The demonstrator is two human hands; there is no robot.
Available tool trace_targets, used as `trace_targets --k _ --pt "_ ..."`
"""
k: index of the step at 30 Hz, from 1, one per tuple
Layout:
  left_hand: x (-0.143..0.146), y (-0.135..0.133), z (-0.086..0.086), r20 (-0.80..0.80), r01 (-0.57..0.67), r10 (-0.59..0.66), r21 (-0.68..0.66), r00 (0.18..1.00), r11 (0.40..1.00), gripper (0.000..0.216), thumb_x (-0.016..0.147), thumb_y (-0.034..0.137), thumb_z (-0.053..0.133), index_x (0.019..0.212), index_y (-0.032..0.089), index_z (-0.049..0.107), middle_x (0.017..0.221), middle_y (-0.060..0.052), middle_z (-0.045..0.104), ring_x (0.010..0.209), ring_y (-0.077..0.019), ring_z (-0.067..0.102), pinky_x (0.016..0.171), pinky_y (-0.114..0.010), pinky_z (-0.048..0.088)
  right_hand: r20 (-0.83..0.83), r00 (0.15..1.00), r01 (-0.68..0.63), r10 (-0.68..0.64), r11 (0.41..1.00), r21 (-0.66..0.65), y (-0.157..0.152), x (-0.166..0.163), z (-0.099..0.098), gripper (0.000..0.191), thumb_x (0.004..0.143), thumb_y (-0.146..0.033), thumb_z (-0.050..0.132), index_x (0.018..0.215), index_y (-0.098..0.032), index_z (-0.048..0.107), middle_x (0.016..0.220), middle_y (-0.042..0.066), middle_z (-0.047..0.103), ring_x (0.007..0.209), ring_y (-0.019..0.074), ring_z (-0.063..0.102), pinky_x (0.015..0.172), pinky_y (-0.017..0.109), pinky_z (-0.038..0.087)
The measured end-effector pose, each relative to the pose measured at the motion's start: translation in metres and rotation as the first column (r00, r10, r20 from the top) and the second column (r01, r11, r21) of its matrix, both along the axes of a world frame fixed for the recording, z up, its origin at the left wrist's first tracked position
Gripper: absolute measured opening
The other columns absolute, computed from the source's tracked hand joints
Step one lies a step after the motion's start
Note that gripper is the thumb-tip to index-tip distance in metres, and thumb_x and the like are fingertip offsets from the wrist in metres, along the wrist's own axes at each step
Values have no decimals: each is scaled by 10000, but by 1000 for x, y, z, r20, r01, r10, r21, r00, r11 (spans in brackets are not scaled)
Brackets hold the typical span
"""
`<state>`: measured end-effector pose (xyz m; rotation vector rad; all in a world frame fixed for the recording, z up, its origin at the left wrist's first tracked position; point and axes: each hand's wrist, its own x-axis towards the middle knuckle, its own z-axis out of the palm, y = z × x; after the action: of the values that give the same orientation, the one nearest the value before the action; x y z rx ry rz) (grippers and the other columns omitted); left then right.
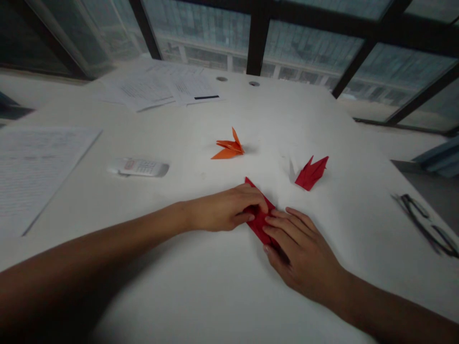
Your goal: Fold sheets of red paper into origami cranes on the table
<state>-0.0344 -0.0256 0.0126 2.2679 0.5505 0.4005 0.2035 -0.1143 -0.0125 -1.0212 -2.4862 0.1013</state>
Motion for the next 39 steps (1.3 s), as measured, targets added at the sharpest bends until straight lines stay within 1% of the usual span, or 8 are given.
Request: trace_targets --k 6,13,19,23,28,34,37,39 --pt "-3 3 2 -13 58 -57 33 998 998 379 922 23 555 1191 245 703 1363 -97 635 1268 -240 586 1147 -426 431 20 1000 -6 5 1000 16 1 0 2 248 945 -207 626 1183 -157 676 1227 115 756 1208 287 664 1160 556 427" --pt "-4 7 5 -74 99 -92 92 993 991 357 930 33 583 1175 243 736 1320 -99 669 1254 -234 609 1145 -392 444 -12 1000 -2 2 1000 8 4 0 0 241 935 -195 637 1169 -165 684 1227 102 753 1196 274 666 1150 541 434" --pt "-5 11 9 -110 123 -116 64 987 990 355 943 31 574 1193 228 732 1339 -103 665 1263 -221 611 1143 -378 445 -54 999 -2 2 1000 2 6 -1 -1 216 922 -174 646 1134 -178 685 1194 88 760 1172 262 675 1123 521 454" --pt "-6 12 4 -50 117 -116 30 992 993 246 927 159 692 1160 222 734 1341 -104 667 1228 -231 626 1111 -377 462 -80 997 -3 0 999 -38 7 -1 0 240 913 -155 644 1147 -202 665 1189 89 753 1170 269 668 1089 517 477" --pt "-2 7 -5 -7 11 -10 95 1000 995 245 862 226 782 1099 201 725 1205 -88 724 1127 -248 642 1061 -397 462 -120 989 70 -87 987 -143 8 2 -1 361 916 -197 651 1265 -212 560 1277 121 681 1202 285 626 1050 516 505" --pt "-3 1 -13 22 -157 155 74 988 985 532 974 235 610 1493 264 495 1173 -67 728 977 -193 676 886 -318 531 -157 966 168 -207 959 -227 9 5 -5 383 883 -223 681 1227 -229 514 1378 143 556 1307 304 536 1088 515 487" --pt "-3 -1 -17 37 -247 244 122 969 961 642 958 119 523 1558 301 385 1332 -85 643 919 -152 677 859 -300 542 -149 966 173 -212 956 -238 10 4 -5 407 884 -228 679 1249 -234 499 1320 132 592 1249 306 563 1058 519 498" --pt "-2 -2 -19 47 -253 249 177 967 951 616 929 82 515 1505 294 464 1484 -108 514 966 -150 675 895 -304 545 -138 964 186 -226 948 -256 11 3 -4 406 892 -226 666 1260 -234 495 1277 123 623 1191 306 587 1025 525 508"
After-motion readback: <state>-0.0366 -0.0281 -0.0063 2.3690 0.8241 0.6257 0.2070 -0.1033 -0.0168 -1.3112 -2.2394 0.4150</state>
